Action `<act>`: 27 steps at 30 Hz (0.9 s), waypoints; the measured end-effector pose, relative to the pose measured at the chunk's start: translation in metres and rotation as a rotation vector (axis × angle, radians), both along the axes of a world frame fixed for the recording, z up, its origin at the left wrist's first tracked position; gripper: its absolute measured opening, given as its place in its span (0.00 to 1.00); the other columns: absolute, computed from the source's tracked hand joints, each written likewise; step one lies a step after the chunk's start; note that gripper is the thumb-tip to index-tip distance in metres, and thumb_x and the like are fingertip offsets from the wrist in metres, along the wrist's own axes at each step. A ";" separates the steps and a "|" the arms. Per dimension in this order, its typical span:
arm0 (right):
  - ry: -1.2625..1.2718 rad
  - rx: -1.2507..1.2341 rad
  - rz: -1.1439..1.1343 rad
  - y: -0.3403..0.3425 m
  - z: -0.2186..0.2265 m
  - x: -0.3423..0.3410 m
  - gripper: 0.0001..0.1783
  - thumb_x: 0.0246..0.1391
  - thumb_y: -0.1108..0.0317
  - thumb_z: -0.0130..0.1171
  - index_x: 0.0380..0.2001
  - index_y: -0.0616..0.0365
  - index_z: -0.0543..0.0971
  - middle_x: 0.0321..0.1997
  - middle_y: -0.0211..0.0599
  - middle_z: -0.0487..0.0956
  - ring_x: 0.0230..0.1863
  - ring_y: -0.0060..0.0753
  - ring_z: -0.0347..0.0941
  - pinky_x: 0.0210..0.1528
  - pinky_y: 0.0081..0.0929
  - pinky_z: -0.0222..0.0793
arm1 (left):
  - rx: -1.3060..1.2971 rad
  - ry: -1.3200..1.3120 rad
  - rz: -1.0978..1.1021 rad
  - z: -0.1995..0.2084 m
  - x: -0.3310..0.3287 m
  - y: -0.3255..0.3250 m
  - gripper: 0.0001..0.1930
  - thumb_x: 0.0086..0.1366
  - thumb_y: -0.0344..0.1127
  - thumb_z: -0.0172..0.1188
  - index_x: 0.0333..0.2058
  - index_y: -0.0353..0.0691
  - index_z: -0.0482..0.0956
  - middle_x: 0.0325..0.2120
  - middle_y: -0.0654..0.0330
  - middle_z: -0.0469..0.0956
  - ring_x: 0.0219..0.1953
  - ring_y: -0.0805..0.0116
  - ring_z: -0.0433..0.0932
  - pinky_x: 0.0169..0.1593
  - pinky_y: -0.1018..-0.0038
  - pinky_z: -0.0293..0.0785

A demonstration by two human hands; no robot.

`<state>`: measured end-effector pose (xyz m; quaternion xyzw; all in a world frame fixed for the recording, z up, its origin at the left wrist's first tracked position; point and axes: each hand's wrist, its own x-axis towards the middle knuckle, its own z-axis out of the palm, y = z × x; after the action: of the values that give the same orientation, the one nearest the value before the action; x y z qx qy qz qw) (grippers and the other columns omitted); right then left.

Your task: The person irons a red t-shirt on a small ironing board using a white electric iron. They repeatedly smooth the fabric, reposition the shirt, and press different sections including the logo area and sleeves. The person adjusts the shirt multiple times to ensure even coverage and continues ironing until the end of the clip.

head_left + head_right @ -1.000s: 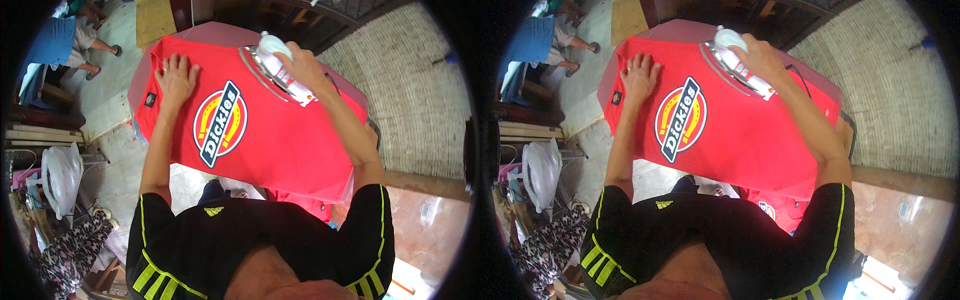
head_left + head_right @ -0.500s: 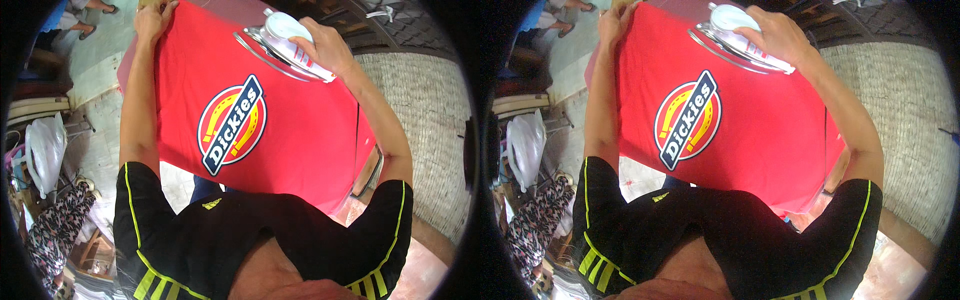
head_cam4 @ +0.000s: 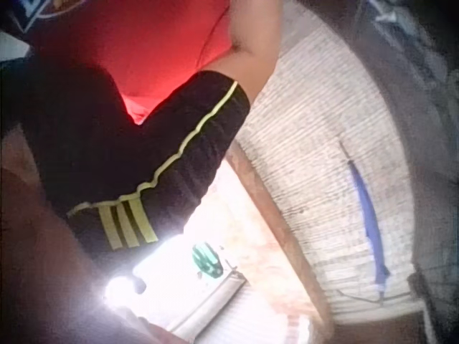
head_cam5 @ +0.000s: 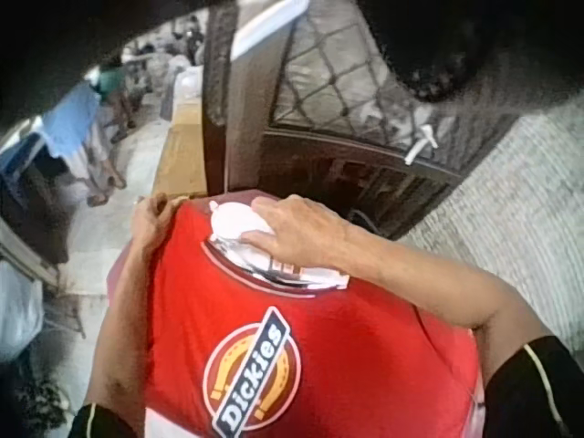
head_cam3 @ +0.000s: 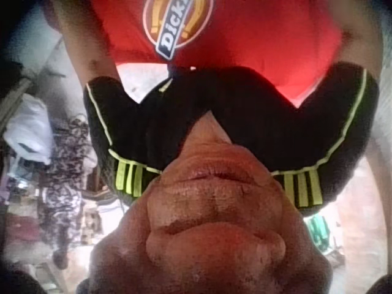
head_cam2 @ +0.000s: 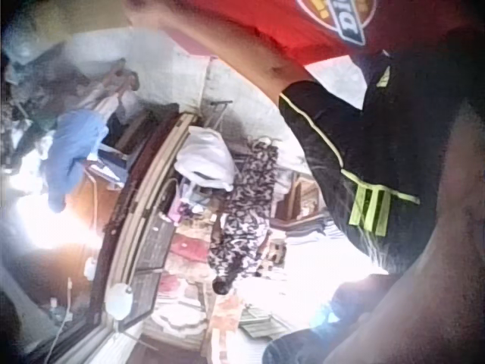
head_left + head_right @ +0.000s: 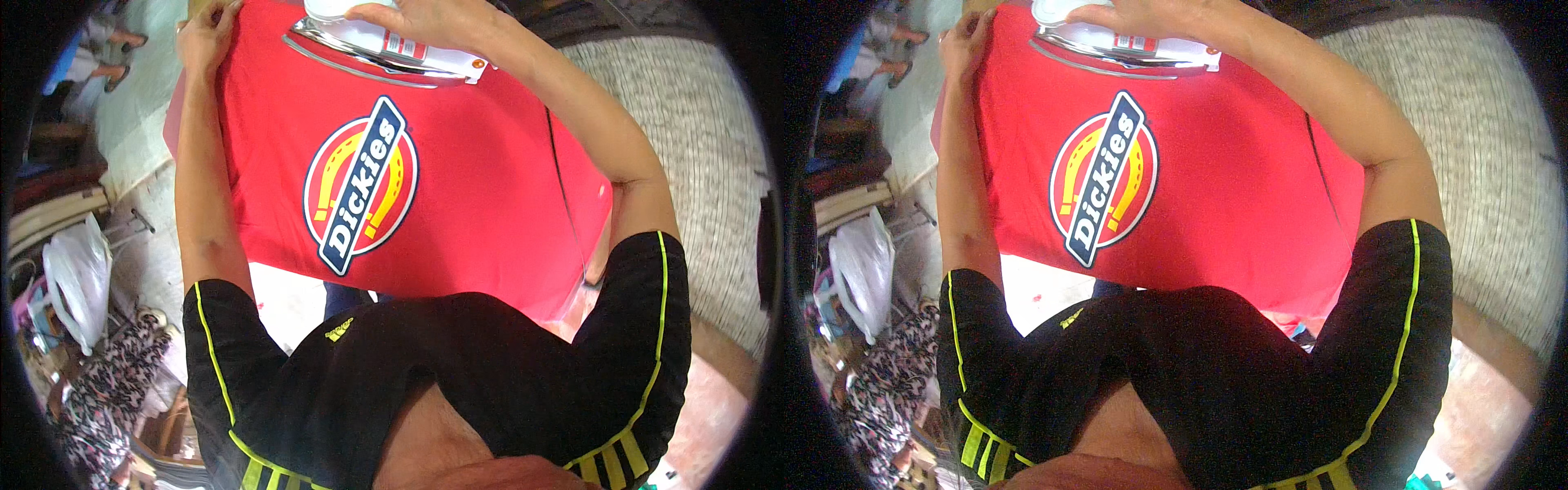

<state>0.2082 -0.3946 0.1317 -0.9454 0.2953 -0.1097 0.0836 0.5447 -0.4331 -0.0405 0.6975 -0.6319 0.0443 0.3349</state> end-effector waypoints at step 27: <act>-0.320 0.079 -0.993 0.041 -0.041 -0.159 0.29 0.62 0.50 0.49 0.44 0.72 0.72 0.42 0.71 0.77 0.47 0.69 0.74 0.51 0.54 0.69 | -0.285 -0.183 -0.180 0.066 -0.137 0.080 0.29 0.64 0.55 0.58 0.57 0.41 0.71 0.56 0.45 0.71 0.56 0.45 0.71 0.56 0.55 0.66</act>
<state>0.0495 -0.3535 0.0911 -0.6590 0.6955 -0.2677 0.1014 0.4081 -0.3534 0.0254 0.5769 -0.7069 0.1665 0.3740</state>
